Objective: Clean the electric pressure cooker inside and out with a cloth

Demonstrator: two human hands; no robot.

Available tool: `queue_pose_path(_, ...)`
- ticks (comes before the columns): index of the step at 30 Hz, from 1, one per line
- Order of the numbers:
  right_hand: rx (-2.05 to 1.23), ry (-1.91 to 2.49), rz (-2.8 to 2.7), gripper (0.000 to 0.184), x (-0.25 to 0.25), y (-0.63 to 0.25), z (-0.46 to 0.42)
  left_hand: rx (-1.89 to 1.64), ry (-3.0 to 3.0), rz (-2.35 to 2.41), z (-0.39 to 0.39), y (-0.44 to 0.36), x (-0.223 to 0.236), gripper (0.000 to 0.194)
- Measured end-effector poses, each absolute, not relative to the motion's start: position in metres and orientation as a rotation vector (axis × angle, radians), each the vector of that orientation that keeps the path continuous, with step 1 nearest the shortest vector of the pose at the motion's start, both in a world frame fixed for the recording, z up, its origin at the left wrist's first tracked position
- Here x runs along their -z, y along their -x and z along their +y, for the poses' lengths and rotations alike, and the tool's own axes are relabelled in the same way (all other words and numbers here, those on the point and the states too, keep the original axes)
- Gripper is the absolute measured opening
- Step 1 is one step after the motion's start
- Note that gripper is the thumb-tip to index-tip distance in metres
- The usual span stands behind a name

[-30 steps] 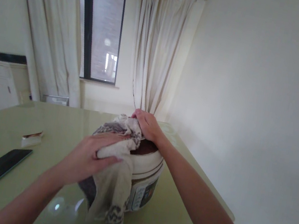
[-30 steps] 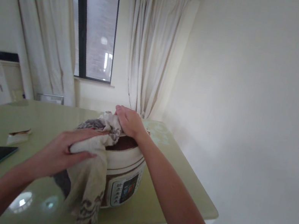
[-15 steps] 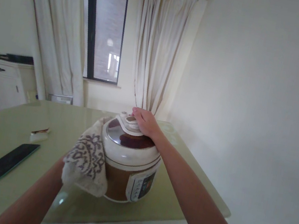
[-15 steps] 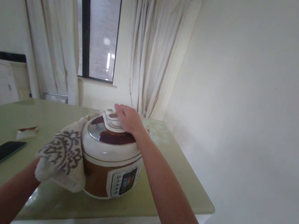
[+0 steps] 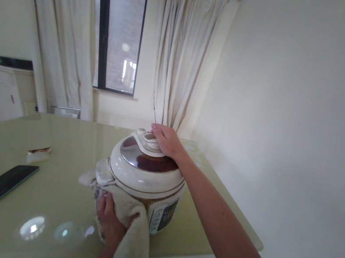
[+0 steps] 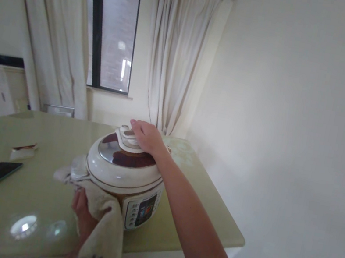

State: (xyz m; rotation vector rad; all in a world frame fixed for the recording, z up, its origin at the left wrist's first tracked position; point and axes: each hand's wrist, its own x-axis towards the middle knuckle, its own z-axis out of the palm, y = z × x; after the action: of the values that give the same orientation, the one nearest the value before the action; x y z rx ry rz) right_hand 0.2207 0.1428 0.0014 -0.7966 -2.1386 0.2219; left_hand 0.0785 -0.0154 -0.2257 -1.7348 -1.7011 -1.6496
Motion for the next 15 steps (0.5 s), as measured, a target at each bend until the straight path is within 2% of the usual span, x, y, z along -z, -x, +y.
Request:
queue_pose_path(2, -0.217, 0.798, -2.138, 0.063, -0.002, -0.221, 0.142, 1.632, 1.634, -1.624, -0.022, -0.094, 0.243, 0.096)
queue_pose_path(8, -0.223, 0.815, -2.141, 0.066, -0.003, -0.221, 0.142, 1.292, 1.769, -1.332, -0.029, -0.109, 0.267, 0.104)
queue_pose_path(11, -0.214, 0.83, -2.128, 0.067, -0.002, -0.221, 0.142, 1.17, 1.88, -1.202, -0.029, -0.112, 0.245, 0.086)
queue_pose_path(15, -0.296, 0.812, -2.08, 0.069, 0.0, -0.224, 0.143, 0.94, 2.112, -0.825, -0.026, -0.112, 0.179, 0.058)
